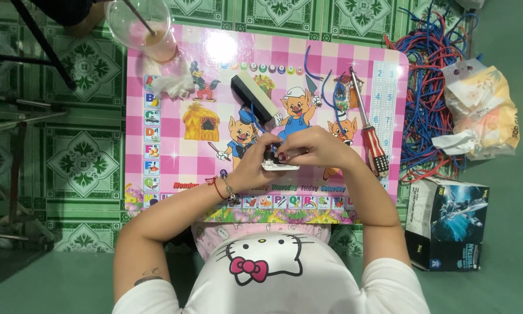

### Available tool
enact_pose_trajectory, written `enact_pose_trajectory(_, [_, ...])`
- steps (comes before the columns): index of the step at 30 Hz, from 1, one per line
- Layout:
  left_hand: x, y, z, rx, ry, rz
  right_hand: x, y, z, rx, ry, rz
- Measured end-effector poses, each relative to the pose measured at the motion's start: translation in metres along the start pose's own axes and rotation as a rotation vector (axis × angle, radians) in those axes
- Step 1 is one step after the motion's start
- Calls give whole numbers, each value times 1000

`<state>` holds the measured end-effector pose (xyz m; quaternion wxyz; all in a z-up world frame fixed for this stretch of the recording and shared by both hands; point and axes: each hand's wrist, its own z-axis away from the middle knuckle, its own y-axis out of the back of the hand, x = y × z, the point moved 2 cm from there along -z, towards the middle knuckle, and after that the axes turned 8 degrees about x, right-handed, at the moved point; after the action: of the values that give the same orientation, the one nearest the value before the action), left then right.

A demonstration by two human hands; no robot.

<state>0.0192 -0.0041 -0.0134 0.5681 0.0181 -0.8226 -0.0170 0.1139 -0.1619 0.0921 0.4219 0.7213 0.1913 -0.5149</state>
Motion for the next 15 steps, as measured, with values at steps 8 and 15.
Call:
enact_pose_trajectory(8, [4,0,-3,0,-11,14,4,1,2,-1,-19,-18])
enact_pose_trajectory(15, [11,1,-7,-3,-25,23,7,-1,1,-5,-20,-14])
